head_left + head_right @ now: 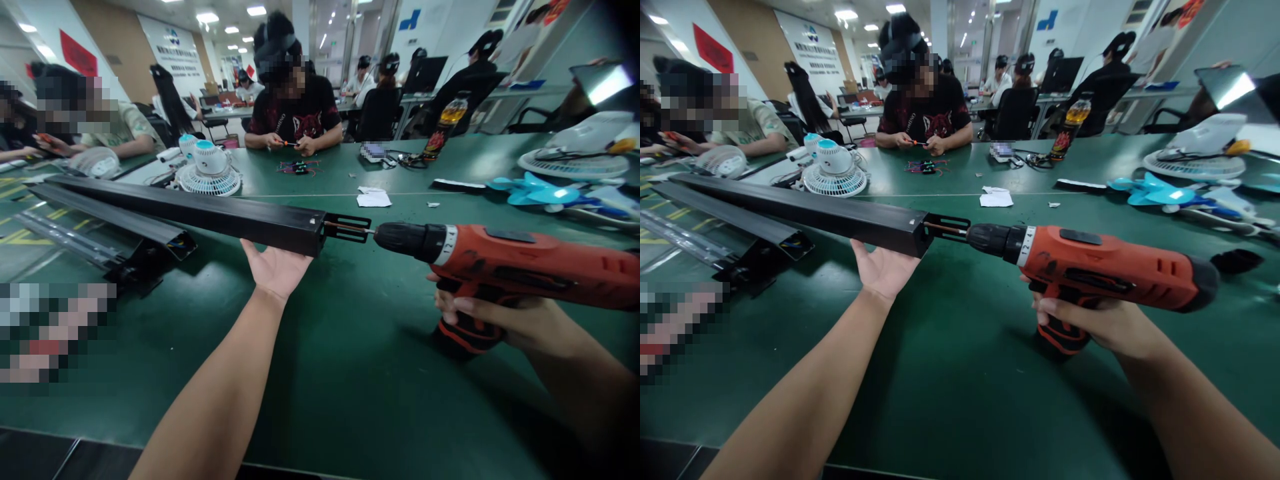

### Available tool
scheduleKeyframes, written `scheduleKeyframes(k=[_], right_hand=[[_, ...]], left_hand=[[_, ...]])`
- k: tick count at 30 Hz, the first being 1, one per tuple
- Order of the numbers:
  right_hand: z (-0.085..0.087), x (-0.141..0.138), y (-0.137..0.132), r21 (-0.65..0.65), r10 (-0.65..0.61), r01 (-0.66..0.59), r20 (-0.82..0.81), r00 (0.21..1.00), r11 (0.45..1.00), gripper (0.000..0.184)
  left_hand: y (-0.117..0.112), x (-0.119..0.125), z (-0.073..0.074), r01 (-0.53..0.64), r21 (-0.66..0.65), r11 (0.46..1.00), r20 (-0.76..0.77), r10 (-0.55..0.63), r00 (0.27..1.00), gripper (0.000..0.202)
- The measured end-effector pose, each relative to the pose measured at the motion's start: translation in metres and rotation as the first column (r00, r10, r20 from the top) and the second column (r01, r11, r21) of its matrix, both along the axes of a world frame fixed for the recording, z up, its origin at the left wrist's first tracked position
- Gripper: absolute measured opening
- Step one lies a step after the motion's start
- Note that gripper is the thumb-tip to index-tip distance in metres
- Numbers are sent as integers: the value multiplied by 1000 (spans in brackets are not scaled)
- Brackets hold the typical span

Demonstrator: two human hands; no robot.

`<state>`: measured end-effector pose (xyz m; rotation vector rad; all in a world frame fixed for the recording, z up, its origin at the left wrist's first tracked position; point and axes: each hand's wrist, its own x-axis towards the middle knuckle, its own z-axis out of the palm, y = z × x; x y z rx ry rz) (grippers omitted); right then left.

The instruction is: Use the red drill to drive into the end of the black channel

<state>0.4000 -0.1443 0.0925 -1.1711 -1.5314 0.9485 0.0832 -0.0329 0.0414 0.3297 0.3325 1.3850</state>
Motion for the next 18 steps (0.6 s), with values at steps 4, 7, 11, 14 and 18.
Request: scheduleKeyframes(k=[4, 7, 11, 14, 18], right_hand=[[0, 0, 0, -6, -5, 5, 3, 1000, 1000, 34], [0, 0, 0, -5, -3, 3, 12, 1000, 1000, 32], [-1, 1, 1, 2, -8, 8, 21, 1000, 1000, 31], [-2, 2, 2, 4, -4, 4, 29, 1000, 1000, 33], [-1, 2, 2, 7, -7, 7, 37, 999, 1000, 33]], left_hand=[[0, -1, -2, 9, 27, 1000, -14, -9, 1000, 109], [0, 0, -2, 6, 24, 1000, -2, -6, 1000, 110], [0, 0, 0, 2, 7, 1000, 21, -2, 1000, 113], [0, 0, 0, -7, 3, 1000, 16, 7, 1000, 111], [0, 0, -1, -9, 11, 1000, 11, 9, 1000, 111]])
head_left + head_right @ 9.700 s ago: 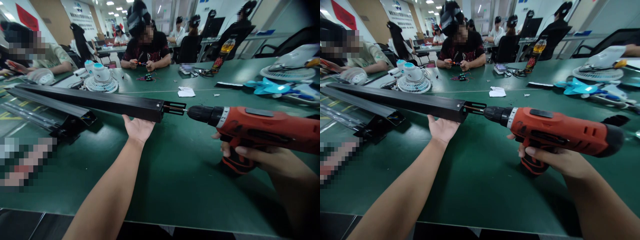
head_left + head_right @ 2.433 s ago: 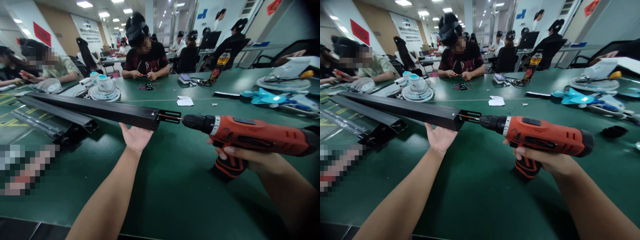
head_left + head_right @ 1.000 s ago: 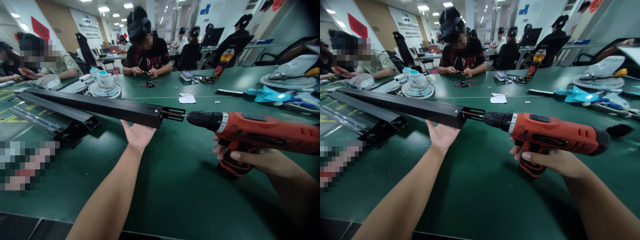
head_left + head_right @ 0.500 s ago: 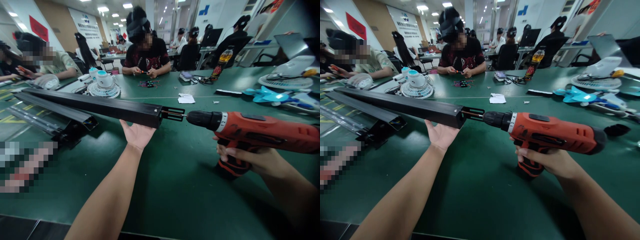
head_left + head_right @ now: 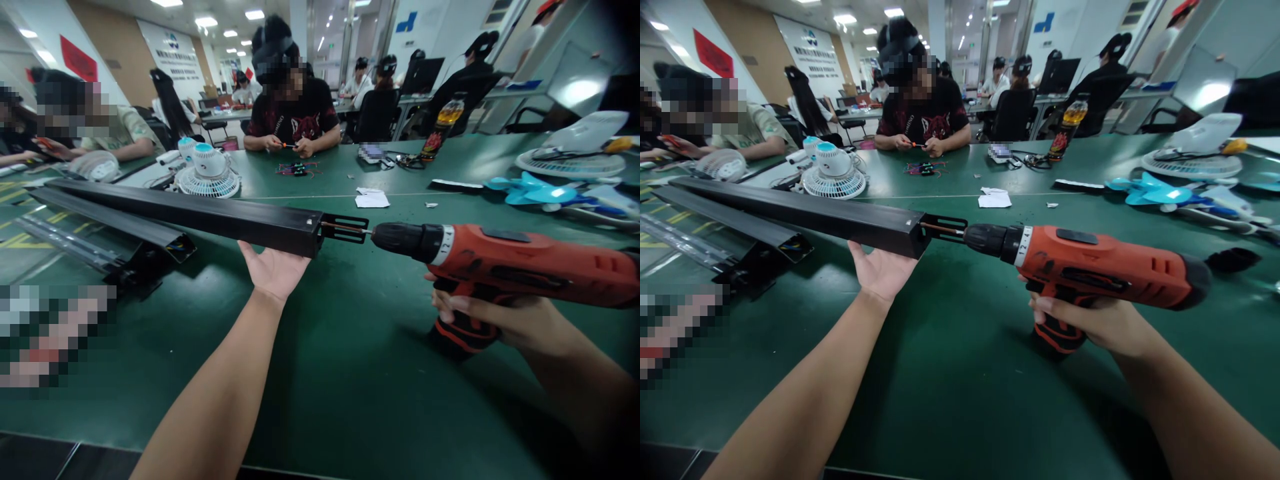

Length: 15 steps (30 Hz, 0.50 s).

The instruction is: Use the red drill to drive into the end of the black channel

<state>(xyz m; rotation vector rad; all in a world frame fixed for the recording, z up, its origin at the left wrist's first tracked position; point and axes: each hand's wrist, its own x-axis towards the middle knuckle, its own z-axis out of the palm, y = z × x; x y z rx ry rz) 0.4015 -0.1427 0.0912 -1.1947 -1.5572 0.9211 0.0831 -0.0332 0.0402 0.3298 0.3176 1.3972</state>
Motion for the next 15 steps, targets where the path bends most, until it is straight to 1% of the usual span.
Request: scheduleKeyframes(k=[6, 15], right_hand=[[0, 0, -1, -4, 16, -16, -8, 1000, 1000, 33], [-2, 0, -1, -4, 40, -41, -57, 998, 999, 35]], left_hand=[[2, 0, -2, 10, 18, 1000, -1, -10, 1000, 116], [5, -2, -3, 0, -5, 1000, -11, 0, 1000, 112]])
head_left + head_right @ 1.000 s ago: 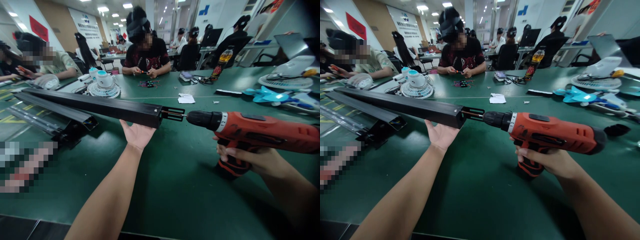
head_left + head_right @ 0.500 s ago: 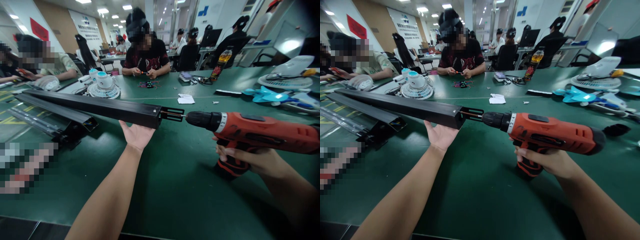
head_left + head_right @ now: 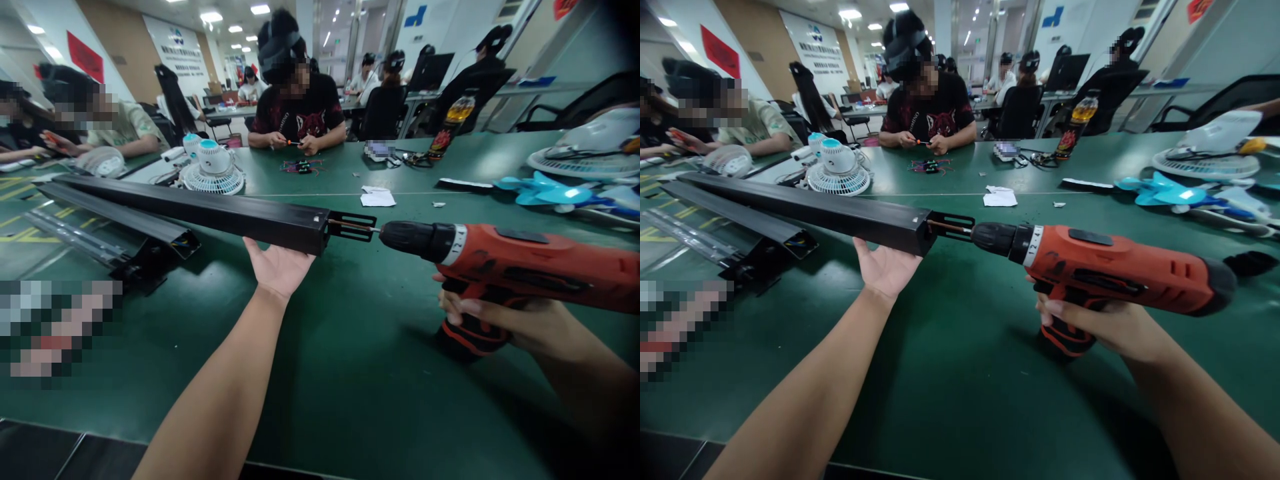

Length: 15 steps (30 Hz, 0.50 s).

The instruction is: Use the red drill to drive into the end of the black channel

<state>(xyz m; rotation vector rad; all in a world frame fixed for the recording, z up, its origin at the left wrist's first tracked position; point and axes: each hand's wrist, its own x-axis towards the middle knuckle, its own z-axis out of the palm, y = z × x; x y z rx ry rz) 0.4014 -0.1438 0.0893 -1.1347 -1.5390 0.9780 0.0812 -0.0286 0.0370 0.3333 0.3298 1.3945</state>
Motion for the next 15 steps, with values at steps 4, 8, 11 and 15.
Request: scheduleKeyframes(k=[4, 8, 11, 15], right_hand=[[1, -1, 0, 3, 4, -4, -6, 1000, 1000, 37], [0, 1, 0, 0, 3, -3, 0, 1000, 1000, 36], [-2, 3, 0, -6, 11, -11, 4, 1000, 1000, 35], [-2, 3, 0, -5, 10, -10, 0, 1000, 1000, 37]], left_hand=[[-2, 1, 2, -7, -19, 1000, 4, 7, 1000, 110], [-2, 1, 3, 2, -17, 1000, 6, -1, 1000, 110], [0, 1, 0, 7, -2, 1000, 6, -7, 1000, 111], [1, 1, -1, 14, 0, 1000, 16, -14, 1000, 113]])
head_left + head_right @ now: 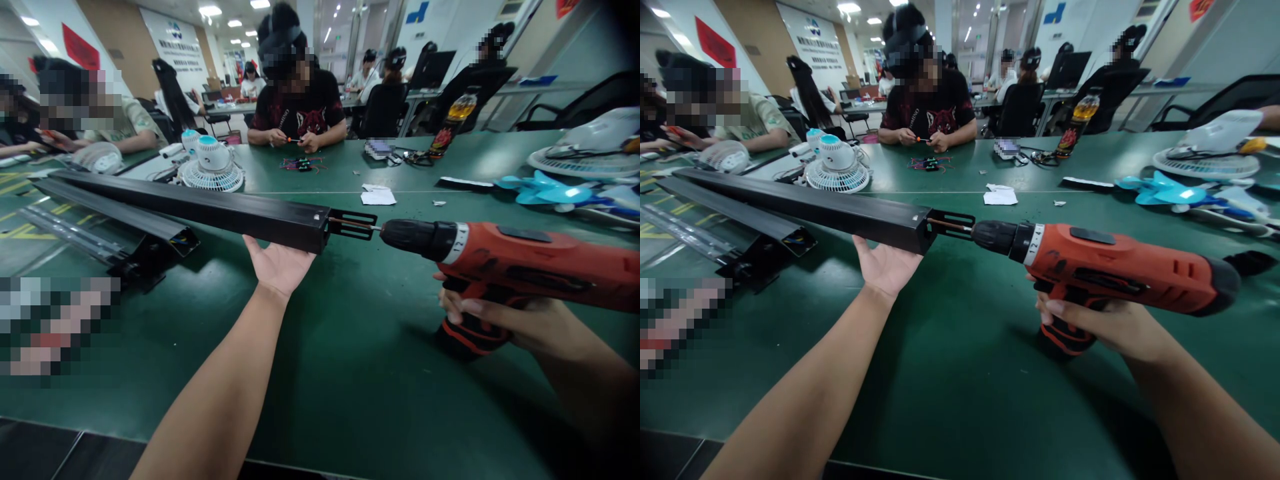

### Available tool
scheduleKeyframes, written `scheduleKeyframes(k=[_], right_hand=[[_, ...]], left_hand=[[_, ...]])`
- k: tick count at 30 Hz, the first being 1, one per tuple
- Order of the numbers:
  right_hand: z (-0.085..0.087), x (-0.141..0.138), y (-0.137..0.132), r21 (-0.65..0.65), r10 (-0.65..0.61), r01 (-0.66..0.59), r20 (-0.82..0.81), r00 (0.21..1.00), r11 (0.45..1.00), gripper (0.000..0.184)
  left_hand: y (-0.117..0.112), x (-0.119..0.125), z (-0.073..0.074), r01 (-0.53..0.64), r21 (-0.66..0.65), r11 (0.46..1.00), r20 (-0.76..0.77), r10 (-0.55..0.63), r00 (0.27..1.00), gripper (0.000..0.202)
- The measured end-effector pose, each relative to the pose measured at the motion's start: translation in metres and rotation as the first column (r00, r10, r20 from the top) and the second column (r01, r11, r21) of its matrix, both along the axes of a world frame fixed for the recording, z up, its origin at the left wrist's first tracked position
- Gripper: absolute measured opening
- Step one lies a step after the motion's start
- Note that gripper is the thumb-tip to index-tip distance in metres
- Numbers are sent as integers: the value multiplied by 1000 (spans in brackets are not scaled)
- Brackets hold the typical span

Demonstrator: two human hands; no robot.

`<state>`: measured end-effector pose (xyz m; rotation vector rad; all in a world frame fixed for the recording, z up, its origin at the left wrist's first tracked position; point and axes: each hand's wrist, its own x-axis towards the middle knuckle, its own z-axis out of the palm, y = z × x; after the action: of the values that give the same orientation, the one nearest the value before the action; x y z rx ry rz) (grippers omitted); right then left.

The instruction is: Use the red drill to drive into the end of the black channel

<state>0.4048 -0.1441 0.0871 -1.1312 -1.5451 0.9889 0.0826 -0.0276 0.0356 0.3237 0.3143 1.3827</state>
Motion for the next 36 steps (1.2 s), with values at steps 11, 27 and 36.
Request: scheduleKeyframes(k=[11, 27, 36], right_hand=[[0, 1, 1, 8, 5, -5, 3, 1000, 1000, 35], [1, 0, 0, 1, 6, -6, 1, 1000, 1000, 34], [-1, 4, 1, -2, -10, 11, 25, 1000, 1000, 34]], left_hand=[[-3, 0, 5, -7, -38, 999, 7, 8, 1000, 114], [-4, 2, 8, 3, -37, 999, 24, -2, 1000, 116], [-3, 0, 4, 20, -23, 1000, 25, -19, 1000, 117]])
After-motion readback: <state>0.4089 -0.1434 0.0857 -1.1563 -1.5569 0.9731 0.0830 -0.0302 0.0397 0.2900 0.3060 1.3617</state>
